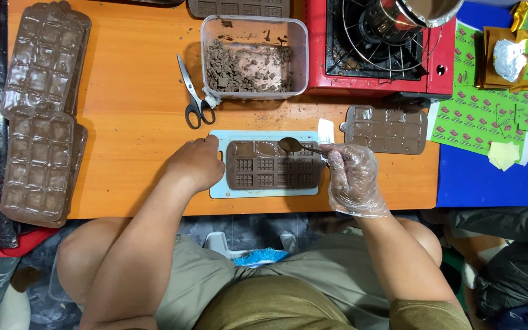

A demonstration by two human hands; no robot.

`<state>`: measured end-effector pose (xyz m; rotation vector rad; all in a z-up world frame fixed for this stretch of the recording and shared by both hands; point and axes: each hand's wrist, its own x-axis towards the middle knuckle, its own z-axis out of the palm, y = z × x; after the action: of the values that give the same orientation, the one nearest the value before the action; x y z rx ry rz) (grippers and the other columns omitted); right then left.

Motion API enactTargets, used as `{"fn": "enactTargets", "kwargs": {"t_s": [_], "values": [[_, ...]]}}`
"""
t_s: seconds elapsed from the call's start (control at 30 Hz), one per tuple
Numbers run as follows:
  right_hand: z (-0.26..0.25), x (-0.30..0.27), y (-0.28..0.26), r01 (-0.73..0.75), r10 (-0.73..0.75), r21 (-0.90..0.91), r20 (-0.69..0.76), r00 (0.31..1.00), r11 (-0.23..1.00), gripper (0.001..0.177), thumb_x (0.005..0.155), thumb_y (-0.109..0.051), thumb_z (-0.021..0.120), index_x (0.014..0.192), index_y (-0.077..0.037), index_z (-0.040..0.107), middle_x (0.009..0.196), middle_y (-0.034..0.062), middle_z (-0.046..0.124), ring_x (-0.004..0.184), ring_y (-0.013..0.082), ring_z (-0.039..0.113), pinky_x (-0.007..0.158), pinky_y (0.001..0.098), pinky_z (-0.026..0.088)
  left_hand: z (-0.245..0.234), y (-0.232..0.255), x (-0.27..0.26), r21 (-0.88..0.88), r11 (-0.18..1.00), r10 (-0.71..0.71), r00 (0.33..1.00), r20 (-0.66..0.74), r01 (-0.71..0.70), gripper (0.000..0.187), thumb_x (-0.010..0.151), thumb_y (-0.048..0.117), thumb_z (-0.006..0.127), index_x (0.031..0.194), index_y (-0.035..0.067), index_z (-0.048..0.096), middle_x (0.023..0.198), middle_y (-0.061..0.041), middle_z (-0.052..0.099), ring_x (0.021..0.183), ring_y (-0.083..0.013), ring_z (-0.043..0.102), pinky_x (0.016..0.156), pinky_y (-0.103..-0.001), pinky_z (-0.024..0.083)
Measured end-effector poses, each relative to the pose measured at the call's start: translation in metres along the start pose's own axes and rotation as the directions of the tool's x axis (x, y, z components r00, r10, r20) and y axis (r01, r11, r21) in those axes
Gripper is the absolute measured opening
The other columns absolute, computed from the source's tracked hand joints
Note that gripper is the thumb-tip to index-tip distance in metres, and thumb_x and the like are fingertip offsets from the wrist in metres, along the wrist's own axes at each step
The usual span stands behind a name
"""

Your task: The person scoops melted chocolate from a pot on a portable stove and pours it into a chocolate bar mold. They use a spoon to spread the chocolate evenly across the mold cavities. The workspace includes chocolate molds, wrappers, and a container of chocolate pieces.

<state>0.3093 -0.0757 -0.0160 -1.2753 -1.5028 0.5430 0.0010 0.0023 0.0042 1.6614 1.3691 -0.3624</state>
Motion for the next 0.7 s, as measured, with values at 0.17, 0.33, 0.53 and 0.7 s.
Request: {"fn": "enactTargets", "kwargs": {"t_s": [0.17, 0.33, 0.53, 0.7], "values": [[-0.0021, 0.0006, -0.0023, -0.022, 0.022, -0.012, 0.039, 0.999, 1.0, 0.014, 0.099, 0.012, 0.059, 0.096, 0.011, 0.073, 0.085, 0.0261, 0.07, 0.081, 0.0398, 0.076, 0.071, 0.0462, 0.063, 0.0027, -0.0025, 0.0018, 0.0, 1.0, 0.005, 1.0, -0.008, -0.005, 0.045, 0.099, 0.014, 0.049, 0.135, -0.012, 0.053, 0.119, -0.033, 0.065, 0.119, -0.0462, 0.063, 0.094, -0.054, 0.056], [-0.0017, 0.0001, -0.0014, -0.045, 0.045, 0.008, 0.034, 0.998, 0.999, 0.014, 0.1, 0.012, 0.059, 0.097, 0.012, 0.072, 0.086, 0.0252, 0.07, 0.083, 0.037, 0.076, 0.073, 0.0457, 0.063, 0.0042, -0.0027, 0.0021, 0.014, 1.0, 0.014, 1.0, -0.022, -0.014, 0.044, 0.098, 0.014, 0.05, 0.133, -0.012, 0.055, 0.117, -0.033, 0.065, 0.117, -0.0465, 0.064, 0.092, -0.054, 0.057], [-0.0029, 0.002, -0.0036, -0.038, 0.039, -0.025, 0.039, 0.999, 0.999, 0.016, 0.1, 0.009, 0.059, 0.096, 0.01, 0.075, 0.084, 0.0235, 0.07, 0.081, 0.0366, 0.076, 0.071, 0.0445, 0.063, 0.007, -0.0048, 0.0044, 0.021, 1.0, 0.012, 0.999, -0.037, -0.012, 0.042, 0.097, 0.014, 0.051, 0.13, -0.011, 0.056, 0.114, -0.032, 0.066, 0.114, -0.0461, 0.065, 0.089, -0.053, 0.058], [-0.0051, 0.0021, -0.0028, -0.037, 0.041, -0.054, 0.064, 0.997, 0.998, 0.016, 0.1, 0.008, 0.061, 0.096, 0.008, 0.076, 0.083, 0.023, 0.07, 0.078, 0.0358, 0.075, 0.069, 0.0438, 0.063, 0.0063, -0.0032, 0.0037, 0.027, 1.0, 0.012, 0.999, -0.041, -0.011, 0.042, 0.097, 0.014, 0.051, 0.13, -0.011, 0.057, 0.113, -0.032, 0.067, 0.113, -0.0462, 0.066, 0.089, -0.053, 0.058]]}}
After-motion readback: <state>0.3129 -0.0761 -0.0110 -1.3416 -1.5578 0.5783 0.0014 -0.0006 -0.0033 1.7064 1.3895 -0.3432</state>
